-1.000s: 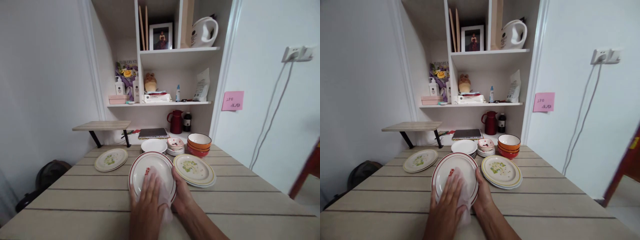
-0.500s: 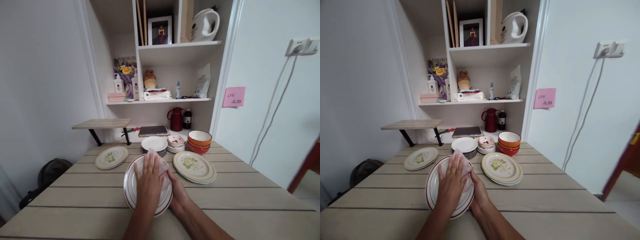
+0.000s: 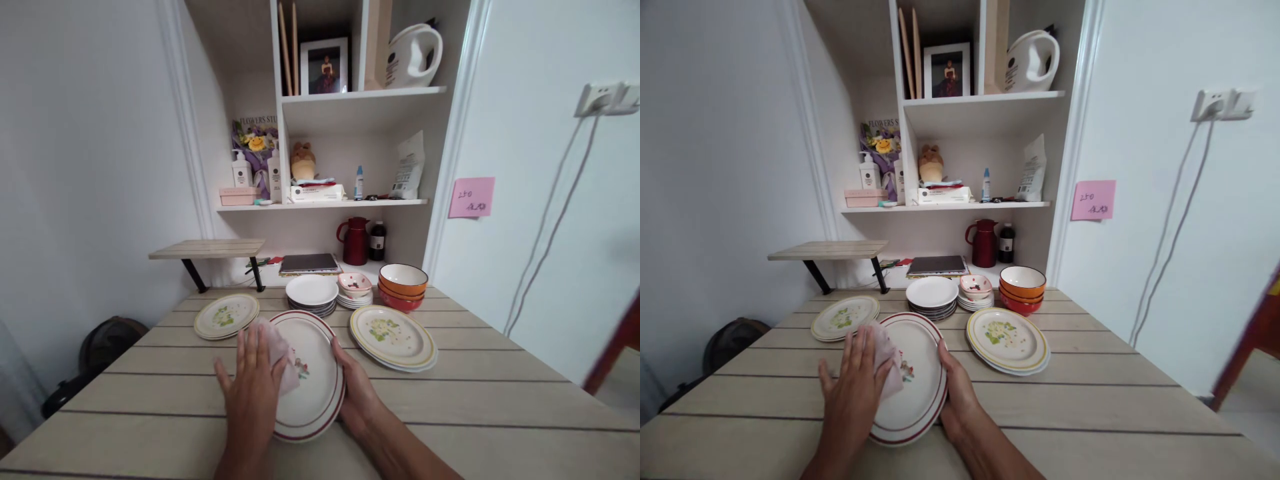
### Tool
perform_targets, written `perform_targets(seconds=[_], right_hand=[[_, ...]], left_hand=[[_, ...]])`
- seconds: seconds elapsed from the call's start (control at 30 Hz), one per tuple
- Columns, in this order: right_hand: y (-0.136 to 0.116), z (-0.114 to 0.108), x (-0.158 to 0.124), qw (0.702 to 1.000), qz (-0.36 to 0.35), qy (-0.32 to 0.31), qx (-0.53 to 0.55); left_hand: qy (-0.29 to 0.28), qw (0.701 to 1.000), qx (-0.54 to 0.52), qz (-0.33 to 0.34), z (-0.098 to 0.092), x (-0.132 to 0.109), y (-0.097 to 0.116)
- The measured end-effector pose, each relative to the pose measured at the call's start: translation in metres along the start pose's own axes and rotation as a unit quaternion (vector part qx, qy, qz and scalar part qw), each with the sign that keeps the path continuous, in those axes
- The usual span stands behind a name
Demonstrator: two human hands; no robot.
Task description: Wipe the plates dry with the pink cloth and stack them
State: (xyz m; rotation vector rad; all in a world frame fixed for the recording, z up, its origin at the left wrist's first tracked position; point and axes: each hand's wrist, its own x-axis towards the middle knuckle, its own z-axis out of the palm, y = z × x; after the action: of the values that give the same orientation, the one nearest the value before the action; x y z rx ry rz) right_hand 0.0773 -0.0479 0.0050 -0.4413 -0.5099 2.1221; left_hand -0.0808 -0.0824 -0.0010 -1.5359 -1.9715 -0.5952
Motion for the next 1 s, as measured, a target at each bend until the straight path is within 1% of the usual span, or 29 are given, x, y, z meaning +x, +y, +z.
perform_targets(seconds=[0.07, 0.13, 0.2, 0.27, 0.33, 0.43, 0.47, 0.5, 0.53, 0.6, 0.67, 0.73, 0.8, 0.87, 0.93, 1.0], right_hand=[[-0.001, 0.001, -0.002, 1.0, -0.001, -0.006, -0.004], [-0.003, 0.001, -0.003, 1.0, -0.003, -0.018, 0.0], [-0.006, 0.0, -0.004, 1.0, -0.014, -0.004, 0.01], [-0.01, -0.003, -0.005, 0.999, -0.021, 0.025, 0.023], [-0.014, -0.007, -0.004, 0.999, -0.017, 0.041, 0.031], [-0.018, -0.01, -0.003, 0.999, -0.029, 0.024, 0.03], [-0.018, -0.01, -0.002, 0.999, -0.043, 0.018, 0.027], [-0.018, -0.009, -0.001, 0.998, -0.053, 0.012, 0.024], [-0.016, -0.008, -0.001, 0.998, -0.056, 0.005, 0.021], [-0.013, -0.004, 0.0, 0.999, -0.05, -0.002, 0.013], [-0.009, -0.001, -0.001, 0.999, -0.038, -0.005, 0.003], [-0.006, 0.001, -0.003, 1.0, -0.018, -0.002, -0.008], [-0.004, 0.002, -0.005, 1.0, 0.005, -0.004, -0.019], [-0.004, 0.003, -0.006, 1.0, 0.015, -0.011, -0.016], [-0.006, 0.002, -0.006, 1.0, 0.006, 0.004, 0.007], [-0.01, -0.001, -0.007, 0.998, -0.012, 0.041, 0.038]], left_hand=[[-0.007, 1.0, -0.011, 0.022, 0.002, 0.014, 0.017], [-0.01, 0.998, -0.029, 0.053, 0.005, 0.02, 0.037], [-0.003, 0.994, -0.054, 0.095, 0.009, 0.017, 0.055], [0.002, 0.987, -0.075, 0.142, 0.012, 0.004, 0.064], [-0.001, 0.98, -0.085, 0.18, 0.011, -0.016, 0.061], [-0.015, 0.976, -0.076, 0.206, 0.006, -0.043, 0.039], [-0.016, 0.979, -0.066, 0.193, 0.003, -0.048, 0.03], [-0.018, 0.984, -0.054, 0.166, 0.001, -0.049, 0.021], [-0.026, 0.989, -0.043, 0.139, -0.001, -0.046, 0.013], [-0.044, 0.995, -0.025, 0.086, -0.003, -0.032, 0.003], [-0.044, 0.998, -0.013, 0.038, -0.002, -0.012, 0.002], [-0.038, 0.999, -0.016, 0.018, 0.002, 0.008, 0.01], [-0.036, 0.998, -0.032, 0.031, 0.006, 0.021, 0.023], [-0.03, 0.996, -0.053, 0.063, 0.008, 0.026, 0.04], [-0.018, 0.992, -0.072, 0.103, 0.008, 0.023, 0.057], [-0.009, 0.986, -0.088, 0.144, 0.006, 0.012, 0.069]])
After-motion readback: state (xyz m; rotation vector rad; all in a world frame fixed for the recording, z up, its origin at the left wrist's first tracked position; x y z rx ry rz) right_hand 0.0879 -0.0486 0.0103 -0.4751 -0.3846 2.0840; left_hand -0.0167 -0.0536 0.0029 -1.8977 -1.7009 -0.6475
